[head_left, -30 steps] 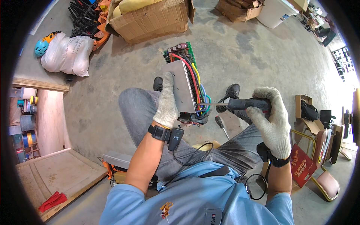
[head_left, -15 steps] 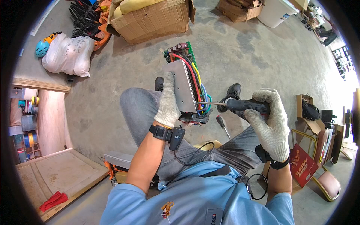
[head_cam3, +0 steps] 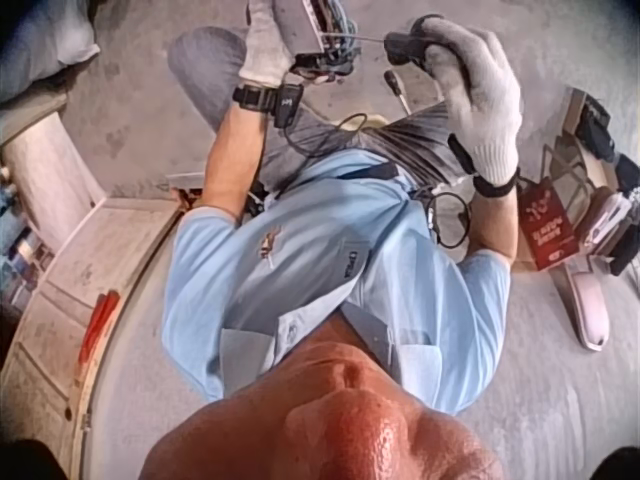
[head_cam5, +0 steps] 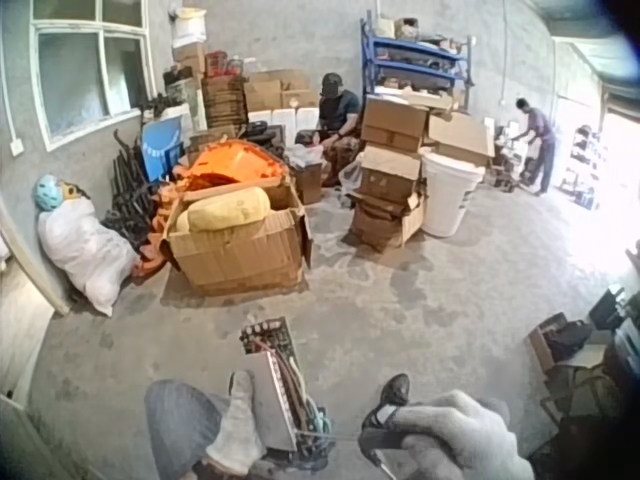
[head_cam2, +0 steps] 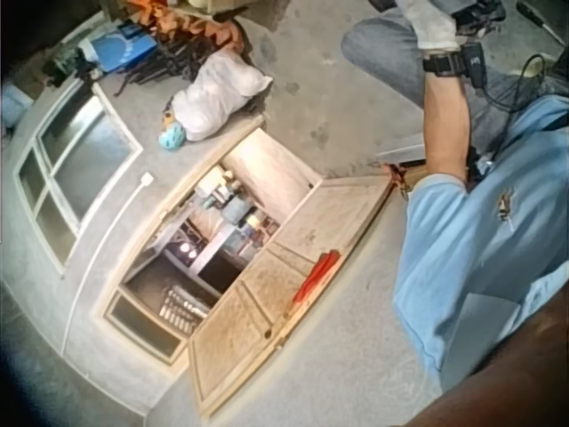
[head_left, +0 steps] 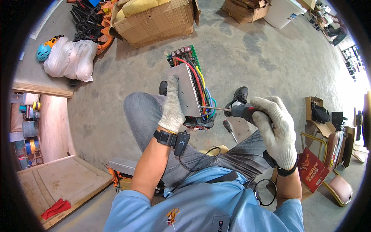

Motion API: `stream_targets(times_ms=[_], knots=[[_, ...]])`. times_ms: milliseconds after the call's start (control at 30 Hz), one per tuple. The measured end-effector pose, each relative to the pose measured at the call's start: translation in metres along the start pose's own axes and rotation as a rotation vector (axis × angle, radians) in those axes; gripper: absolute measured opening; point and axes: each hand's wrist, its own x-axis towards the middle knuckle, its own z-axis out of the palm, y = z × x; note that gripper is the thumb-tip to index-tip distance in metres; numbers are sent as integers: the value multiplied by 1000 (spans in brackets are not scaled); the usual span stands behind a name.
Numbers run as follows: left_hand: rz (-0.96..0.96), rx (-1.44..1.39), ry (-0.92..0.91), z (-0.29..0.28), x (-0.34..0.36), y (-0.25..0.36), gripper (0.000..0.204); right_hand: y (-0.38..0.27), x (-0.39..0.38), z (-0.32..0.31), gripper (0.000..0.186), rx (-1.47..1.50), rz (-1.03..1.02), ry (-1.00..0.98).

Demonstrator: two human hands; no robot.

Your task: Secure screws onto an electronic controller unit using a screwdriver.

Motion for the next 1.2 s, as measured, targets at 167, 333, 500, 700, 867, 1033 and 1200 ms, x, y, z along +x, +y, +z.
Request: stream_targets(times_ms=[167, 333, 500, 700, 867, 1033, 1200], knots=[[7, 3, 0, -2, 2, -1, 88, -13, 0, 7, 47, 148, -18, 17], [18, 31, -8, 0, -1, 1, 88, -12, 0, 4, 45, 161, -27, 48], [6, 10, 35, 6, -1, 1, 88, -15, -1, 3, 44, 117, -62, 72], [-22, -80, -65, -3, 1, -1, 85, -16, 2, 4, 44, 122, -64, 61], [4, -22, 22, 4, -1, 1, 87, -16, 2, 0, 45, 70, -155, 16], [-19, -64, -8, -1, -1, 0, 87, -24, -2, 3, 49, 53, 17, 37], [8, 6, -75, -8, 1, -1, 86, -19, -4, 5, 48, 8, -72, 13]])
